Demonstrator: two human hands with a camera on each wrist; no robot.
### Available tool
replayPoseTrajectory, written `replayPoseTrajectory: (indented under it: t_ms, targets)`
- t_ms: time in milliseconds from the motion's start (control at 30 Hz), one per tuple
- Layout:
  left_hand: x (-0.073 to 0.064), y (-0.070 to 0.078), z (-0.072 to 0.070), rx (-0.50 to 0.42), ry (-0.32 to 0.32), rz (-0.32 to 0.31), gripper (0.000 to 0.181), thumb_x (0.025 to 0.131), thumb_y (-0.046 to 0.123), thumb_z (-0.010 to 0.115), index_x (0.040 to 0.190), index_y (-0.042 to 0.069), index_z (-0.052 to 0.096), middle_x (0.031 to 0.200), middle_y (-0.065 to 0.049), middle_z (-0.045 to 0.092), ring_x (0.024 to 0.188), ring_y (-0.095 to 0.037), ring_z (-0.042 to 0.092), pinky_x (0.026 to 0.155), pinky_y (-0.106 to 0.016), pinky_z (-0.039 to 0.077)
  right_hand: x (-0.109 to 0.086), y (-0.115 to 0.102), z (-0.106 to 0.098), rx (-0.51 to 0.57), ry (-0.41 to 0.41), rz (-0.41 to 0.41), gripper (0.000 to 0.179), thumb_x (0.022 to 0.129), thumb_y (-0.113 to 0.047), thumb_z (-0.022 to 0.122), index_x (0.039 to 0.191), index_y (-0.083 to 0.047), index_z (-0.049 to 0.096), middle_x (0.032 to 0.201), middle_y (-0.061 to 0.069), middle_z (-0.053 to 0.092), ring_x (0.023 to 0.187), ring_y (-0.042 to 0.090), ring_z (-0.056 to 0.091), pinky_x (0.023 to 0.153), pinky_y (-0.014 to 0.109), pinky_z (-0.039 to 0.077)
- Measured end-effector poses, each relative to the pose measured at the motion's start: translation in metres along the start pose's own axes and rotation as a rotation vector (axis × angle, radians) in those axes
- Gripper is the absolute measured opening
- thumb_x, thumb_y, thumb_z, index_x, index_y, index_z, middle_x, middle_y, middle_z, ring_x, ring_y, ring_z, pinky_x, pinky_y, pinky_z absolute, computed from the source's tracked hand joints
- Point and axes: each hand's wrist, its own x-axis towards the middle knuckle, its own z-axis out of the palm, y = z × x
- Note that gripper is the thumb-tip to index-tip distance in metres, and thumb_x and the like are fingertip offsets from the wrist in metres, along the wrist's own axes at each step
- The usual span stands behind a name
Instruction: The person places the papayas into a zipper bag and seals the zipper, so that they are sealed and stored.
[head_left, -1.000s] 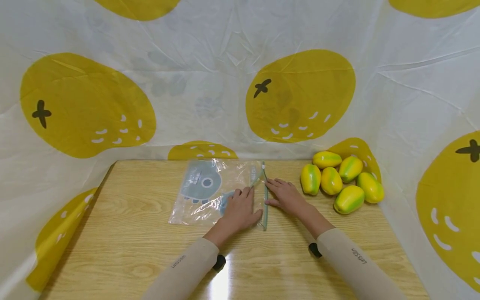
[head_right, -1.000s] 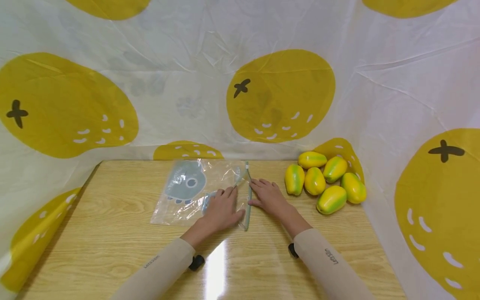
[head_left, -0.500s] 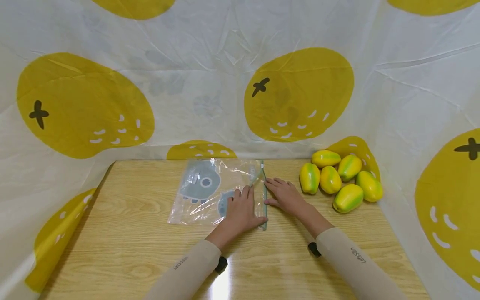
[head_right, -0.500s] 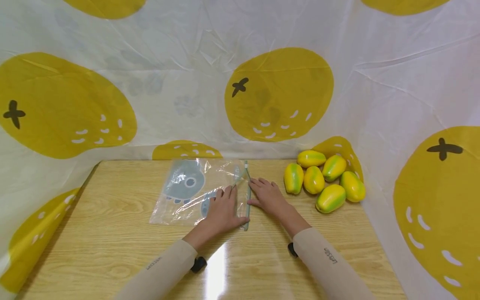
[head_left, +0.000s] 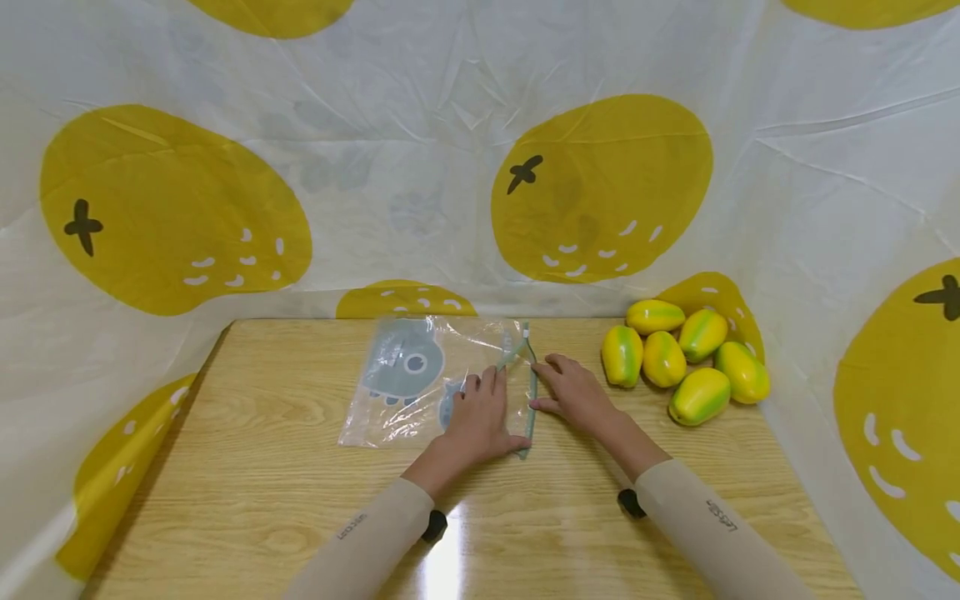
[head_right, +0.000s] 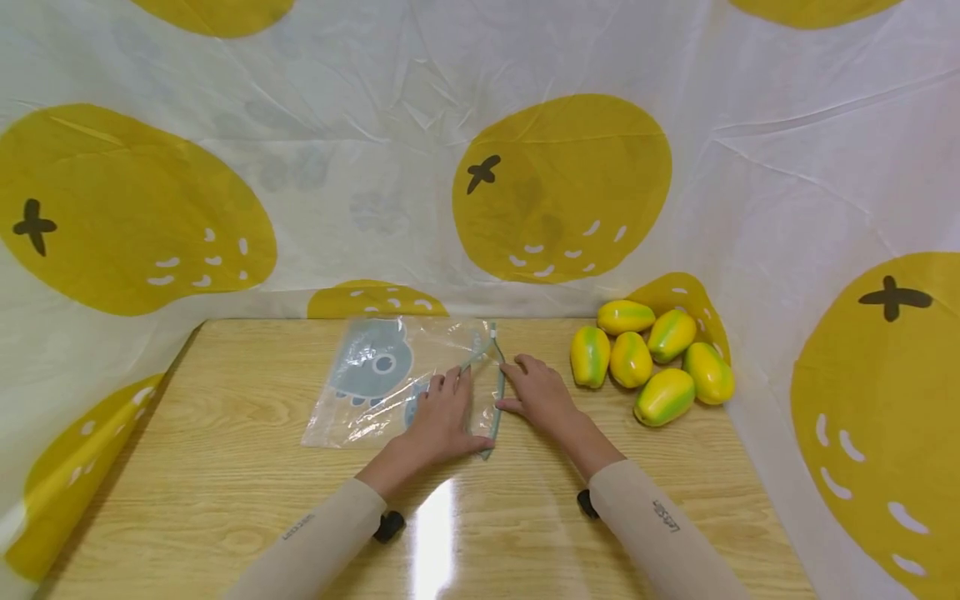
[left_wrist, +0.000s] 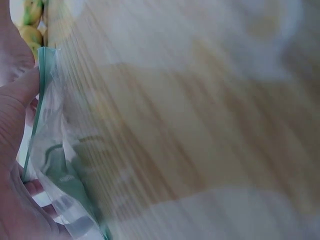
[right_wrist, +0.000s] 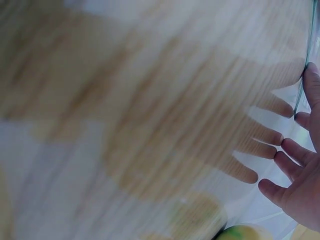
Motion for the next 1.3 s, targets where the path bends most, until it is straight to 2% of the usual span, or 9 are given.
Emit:
replayPoseTrajectory:
  t_ms: [233,600,933,1200,1300]
  targets:
    - [-0.001,-0.006,-0.003,-0.013,-0.011,0.018,0.133,0.069,0.083,0.075,0.163,0.004,0.024,0.162,-0.016,0.035,0.14,-0.039,0.042,0.101,-0.063,0.048,-0.002,0.0,0.002,0.015,0.0,0.007,0.071,0.09,-0.046,0.076,0.145,-0.005,0.057,0.144,0.029,0.053,0.127,0.048,0.057,0.101,0.064,0.049]
    - [-0.001,0.0,-0.001,0.03,-0.039,0.003,0.133,0.067,0.088,0.071,0.162,0.006,0.026,0.161,-0.013,0.037,0.138,-0.038,0.044,0.1,-0.064,0.047,-0.003,-0.003,0.001,0.012,0.008,0.002,0.069,0.091,-0.042,0.077,0.144,-0.003,0.058,0.144,0.03,0.053,0.128,0.049,0.056,0.104,0.064,0.047]
    - [0.0,0.002,0.002,0.044,-0.039,0.006,0.132,0.067,0.088,0.07,0.161,0.005,0.03,0.159,-0.013,0.04,0.136,-0.039,0.046,0.099,-0.066,0.047,-0.003,-0.003,0.0,0.024,0.014,-0.015,0.069,0.09,-0.042,0.078,0.143,-0.003,0.058,0.143,0.031,0.053,0.127,0.05,0.057,0.103,0.064,0.048]
    - [0.002,0.003,0.002,0.058,-0.042,0.02,0.133,0.067,0.089,0.069,0.16,0.002,0.03,0.159,-0.014,0.039,0.135,-0.041,0.047,0.098,-0.066,0.05,-0.004,-0.003,-0.003,0.053,-0.035,0.003,0.07,0.091,-0.043,0.077,0.145,-0.005,0.056,0.148,0.031,0.05,0.132,0.051,0.053,0.108,0.065,0.044]
    - [0.001,0.005,0.002,0.061,-0.049,0.004,0.134,0.067,0.088,0.07,0.161,0.002,0.027,0.164,-0.016,0.034,0.142,-0.044,0.043,0.101,-0.067,0.049,-0.004,-0.002,-0.005,0.051,-0.052,0.019,0.07,0.091,-0.044,0.077,0.146,-0.006,0.056,0.149,0.031,0.049,0.134,0.05,0.052,0.109,0.065,0.044]
